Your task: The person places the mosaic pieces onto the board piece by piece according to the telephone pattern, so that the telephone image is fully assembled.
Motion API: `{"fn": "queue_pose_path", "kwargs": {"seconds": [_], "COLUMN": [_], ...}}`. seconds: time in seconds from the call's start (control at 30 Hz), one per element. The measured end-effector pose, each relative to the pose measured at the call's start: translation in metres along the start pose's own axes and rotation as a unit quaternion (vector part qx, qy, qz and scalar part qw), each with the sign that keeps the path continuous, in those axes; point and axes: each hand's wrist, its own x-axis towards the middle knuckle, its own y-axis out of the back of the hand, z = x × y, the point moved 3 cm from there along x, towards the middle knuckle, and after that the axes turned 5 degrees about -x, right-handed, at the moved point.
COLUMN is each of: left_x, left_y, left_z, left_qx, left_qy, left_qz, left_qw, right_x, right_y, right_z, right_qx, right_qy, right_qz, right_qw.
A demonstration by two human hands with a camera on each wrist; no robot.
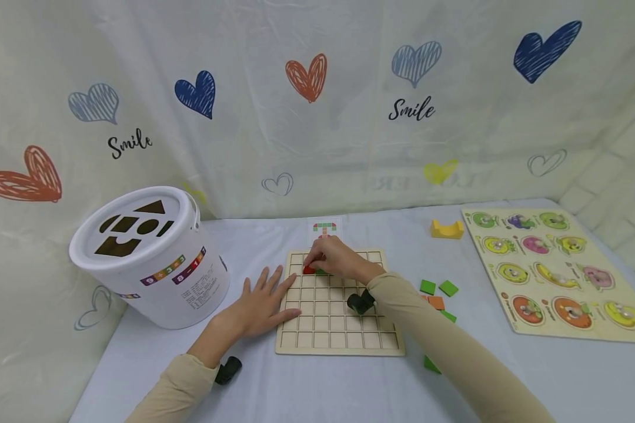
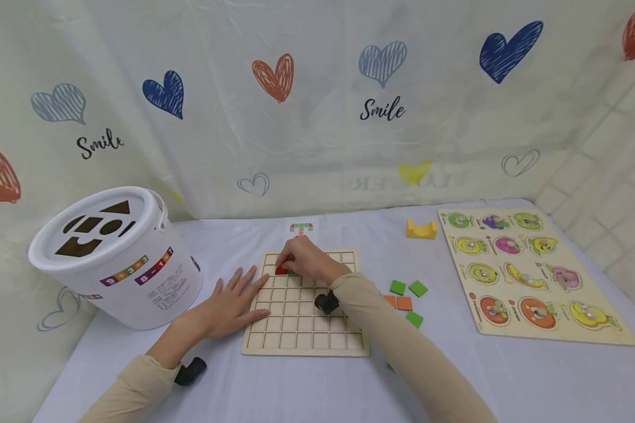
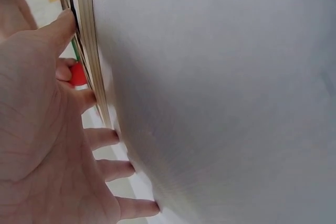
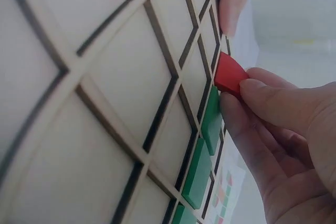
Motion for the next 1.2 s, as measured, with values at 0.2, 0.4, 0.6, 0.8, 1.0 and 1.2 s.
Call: {"fn": "queue_pose_path", "kwargs": {"seconds": [0.2,0.4,0.6,0.8,1.0,1.2], "left_x": [0.000,0.000,0.000,-0.001,-0.001,-0.002], "left_y": [0.001,0.001,0.001,0.002,0.002,0.002], "left_z": [0.002,0.002,0.003,0.004,0.004,0.004], "left_qx": [0.002,0.003,0.003,0.004,0.004,0.001], "left_qy": [0.000,0.001,0.002,0.001,-0.001,0.000], "left_qz": [0.001,0.002,0.004,0.003,0.004,0.003], "left_qw": [1.0000,1.0000,1.0000,1.0000,1.0000,1.0000], "right_x": [0.000,0.000,0.001,-0.001,-0.009,-0.037], "right_y": [0.000,-0.001,-0.004,-0.006,-0.003,0.010], "right_z": [-0.002,-0.007,-0.008,-0.009,-0.014,-0.019], "right_qx": [-0.041,-0.071,-0.081,-0.073,-0.074,-0.067], "right_qy": [0.013,0.031,0.031,0.022,0.025,0.015], "right_qz": [-0.003,-0.015,-0.018,-0.023,-0.037,-0.036], "right_qw": [0.9991,0.9969,0.9961,0.9968,0.9963,0.9969]}}
